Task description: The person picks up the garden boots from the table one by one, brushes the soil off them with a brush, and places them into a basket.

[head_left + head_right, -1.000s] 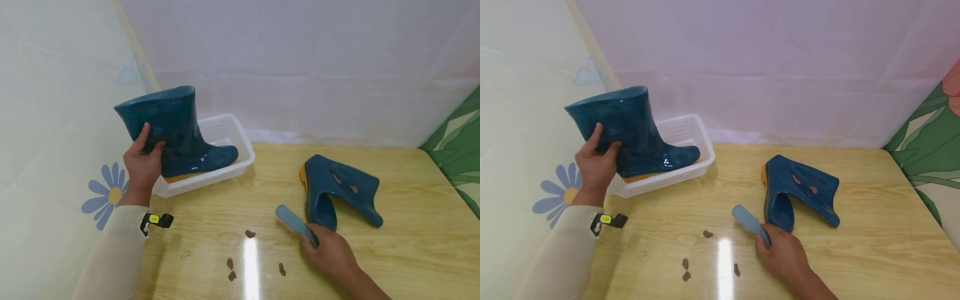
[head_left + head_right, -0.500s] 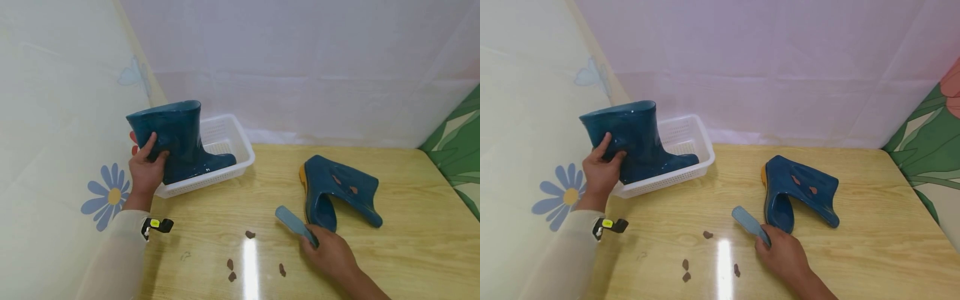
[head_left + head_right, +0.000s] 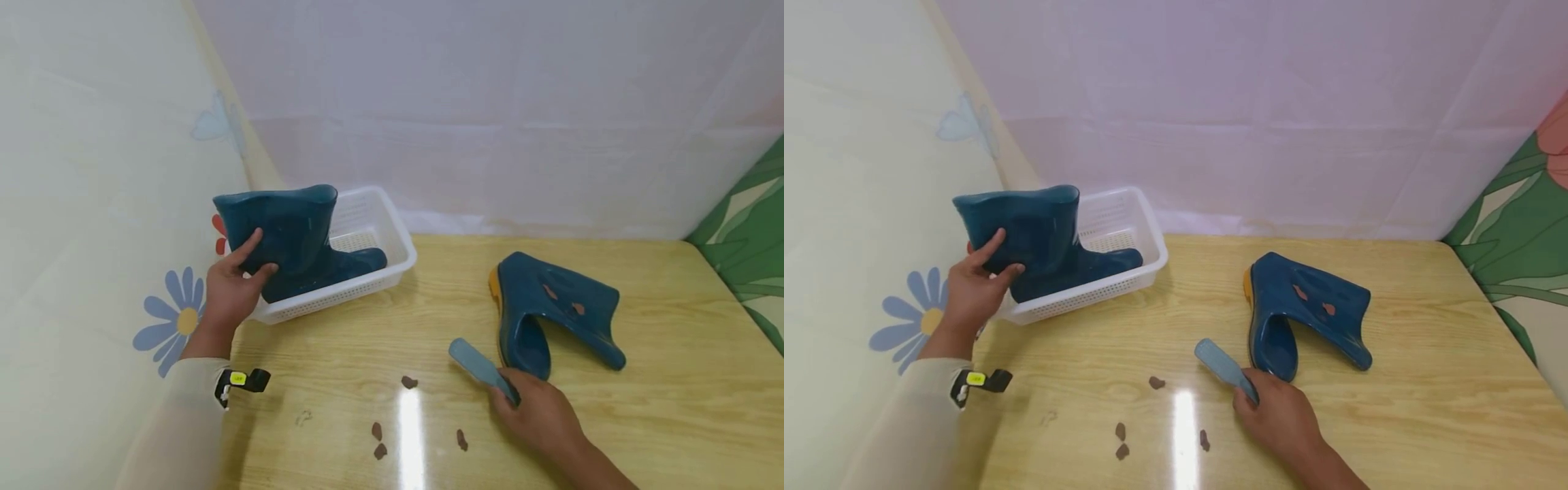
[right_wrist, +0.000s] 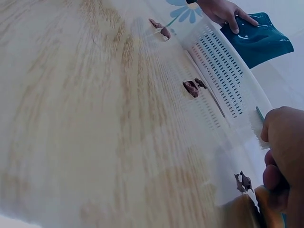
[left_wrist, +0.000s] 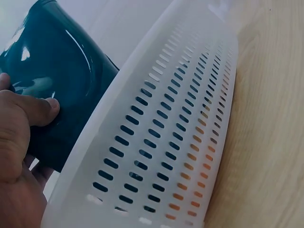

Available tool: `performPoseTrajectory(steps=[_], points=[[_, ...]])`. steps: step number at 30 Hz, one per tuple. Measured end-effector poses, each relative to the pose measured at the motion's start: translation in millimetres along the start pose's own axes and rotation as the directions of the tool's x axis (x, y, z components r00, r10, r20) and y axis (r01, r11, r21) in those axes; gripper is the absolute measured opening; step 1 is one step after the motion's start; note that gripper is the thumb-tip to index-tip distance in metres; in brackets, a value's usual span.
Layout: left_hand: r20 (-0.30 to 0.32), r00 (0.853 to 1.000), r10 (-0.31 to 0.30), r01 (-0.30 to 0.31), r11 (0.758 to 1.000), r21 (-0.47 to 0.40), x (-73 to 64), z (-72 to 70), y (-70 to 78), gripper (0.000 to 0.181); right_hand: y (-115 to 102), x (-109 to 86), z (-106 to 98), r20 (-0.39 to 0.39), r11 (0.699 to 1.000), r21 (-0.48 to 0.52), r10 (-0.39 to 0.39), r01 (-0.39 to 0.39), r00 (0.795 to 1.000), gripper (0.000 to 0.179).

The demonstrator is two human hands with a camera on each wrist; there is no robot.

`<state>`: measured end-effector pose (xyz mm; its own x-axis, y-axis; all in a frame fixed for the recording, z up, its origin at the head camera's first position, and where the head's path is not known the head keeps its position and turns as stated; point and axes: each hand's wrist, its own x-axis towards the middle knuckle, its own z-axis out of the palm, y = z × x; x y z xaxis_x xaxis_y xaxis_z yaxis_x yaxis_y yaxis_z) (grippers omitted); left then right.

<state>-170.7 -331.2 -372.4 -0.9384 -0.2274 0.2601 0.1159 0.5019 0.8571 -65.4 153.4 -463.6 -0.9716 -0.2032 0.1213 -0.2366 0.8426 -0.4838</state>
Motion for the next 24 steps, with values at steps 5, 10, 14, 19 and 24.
performPoseTrajectory(steps=[5,10,14,19,24], points=[[-0.006,0.991,0.131,-0.131,0.991,0.037,-7.8,-2.5,-5.8,0.067,1,-1.4,1,0.002,1.0,0.009,0.003,-0.003,1.0,0.032],[-0.047,0.94,0.338,-0.337,0.941,0.01,-14.7,-4.9,-11.0,0.04,4,-2.7,3,-0.02,1.0,0.006,-0.011,0.011,1.0,0.032],[-0.043,0.917,0.396,-0.396,0.918,0.003,-27.1,-3.9,-10.9,0.02,6,-3.3,3,-0.016,1.0,0.006,-0.008,0.008,1.0,0.033],[-0.015,0.905,0.426,-0.425,0.904,0.048,-45.4,-4.7,-9.6,0.024,7,-3.1,2,0.003,1.0,0.006,0.006,-0.006,1.0,0.035],[0.001,0.873,0.488,-0.484,0.866,0.129,-58.0,-7.9,-13.5,0.032,8,-3.2,-1,0.011,1.0,0.004,0.02,-0.02,1.0,0.034]])
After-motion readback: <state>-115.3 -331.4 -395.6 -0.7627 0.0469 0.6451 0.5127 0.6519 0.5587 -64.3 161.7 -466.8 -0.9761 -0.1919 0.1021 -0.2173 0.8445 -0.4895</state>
